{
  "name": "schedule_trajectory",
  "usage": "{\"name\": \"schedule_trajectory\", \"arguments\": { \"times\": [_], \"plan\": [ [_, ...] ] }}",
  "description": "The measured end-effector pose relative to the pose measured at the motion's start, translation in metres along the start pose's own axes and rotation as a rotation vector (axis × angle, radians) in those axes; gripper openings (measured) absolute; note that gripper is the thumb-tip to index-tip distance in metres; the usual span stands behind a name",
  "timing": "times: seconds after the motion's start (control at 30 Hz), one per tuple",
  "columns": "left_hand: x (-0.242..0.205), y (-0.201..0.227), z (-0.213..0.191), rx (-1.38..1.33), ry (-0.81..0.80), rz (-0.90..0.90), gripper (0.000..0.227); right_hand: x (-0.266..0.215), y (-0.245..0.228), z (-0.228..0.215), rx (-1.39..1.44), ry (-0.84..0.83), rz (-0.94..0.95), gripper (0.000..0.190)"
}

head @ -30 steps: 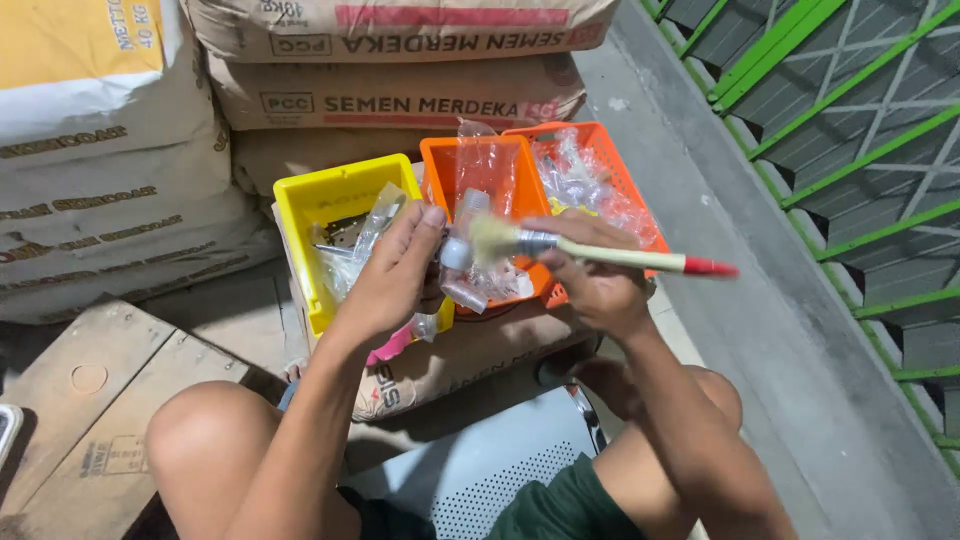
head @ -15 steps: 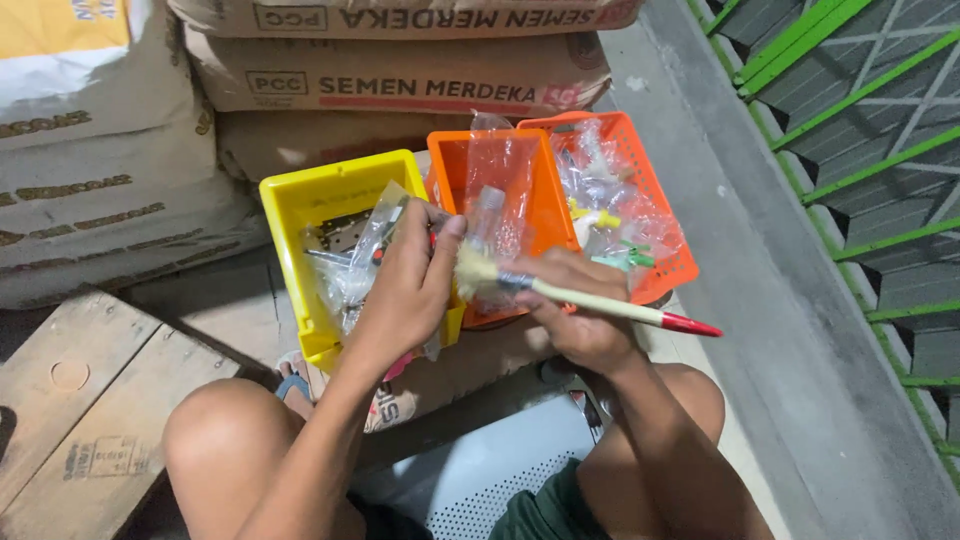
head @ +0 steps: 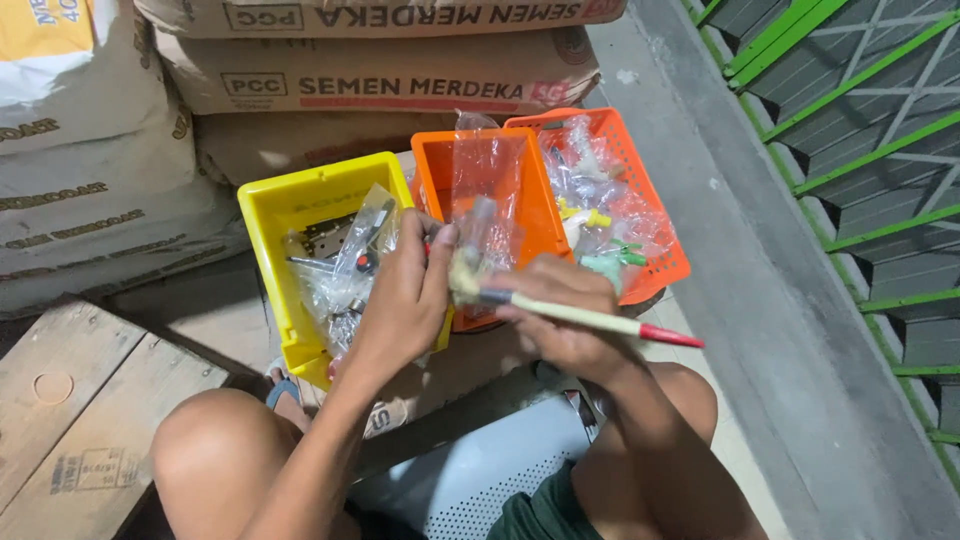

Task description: Cleaning small metal hardware components with a paintbrush and sorting them into bins.

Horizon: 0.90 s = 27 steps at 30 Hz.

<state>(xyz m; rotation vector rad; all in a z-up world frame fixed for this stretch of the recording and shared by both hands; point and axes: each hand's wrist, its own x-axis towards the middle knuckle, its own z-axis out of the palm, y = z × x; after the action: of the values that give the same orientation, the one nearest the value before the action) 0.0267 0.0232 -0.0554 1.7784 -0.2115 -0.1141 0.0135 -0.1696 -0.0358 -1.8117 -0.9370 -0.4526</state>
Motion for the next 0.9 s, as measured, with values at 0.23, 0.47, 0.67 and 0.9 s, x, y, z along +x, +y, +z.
{"name": "schedule_trajectory", "arguments": {
  "times": [0.23,0.47,0.67,0.9],
  "plan": [
    [-0.004,-0.003,0.019,0.002,-0.028,-0.01,0.034,-0.01,0.014,-0.003,-0.218,0.135,0.079,0.018],
    [-0.005,-0.011,0.033,-0.089,-0.047,0.001,0.033,-0.005,0.019,-0.016,0.053,0.342,0.311,0.035],
    [-0.001,0.001,0.024,-0.241,0.037,0.054,0.029,0.001,0.01,-0.001,0.19,0.25,0.557,0.031],
    [0.019,-0.007,-0.009,-0.646,0.289,-0.156,0.029,0.001,0.034,0.008,0.19,0.001,0.852,0.061]
  ]
}}
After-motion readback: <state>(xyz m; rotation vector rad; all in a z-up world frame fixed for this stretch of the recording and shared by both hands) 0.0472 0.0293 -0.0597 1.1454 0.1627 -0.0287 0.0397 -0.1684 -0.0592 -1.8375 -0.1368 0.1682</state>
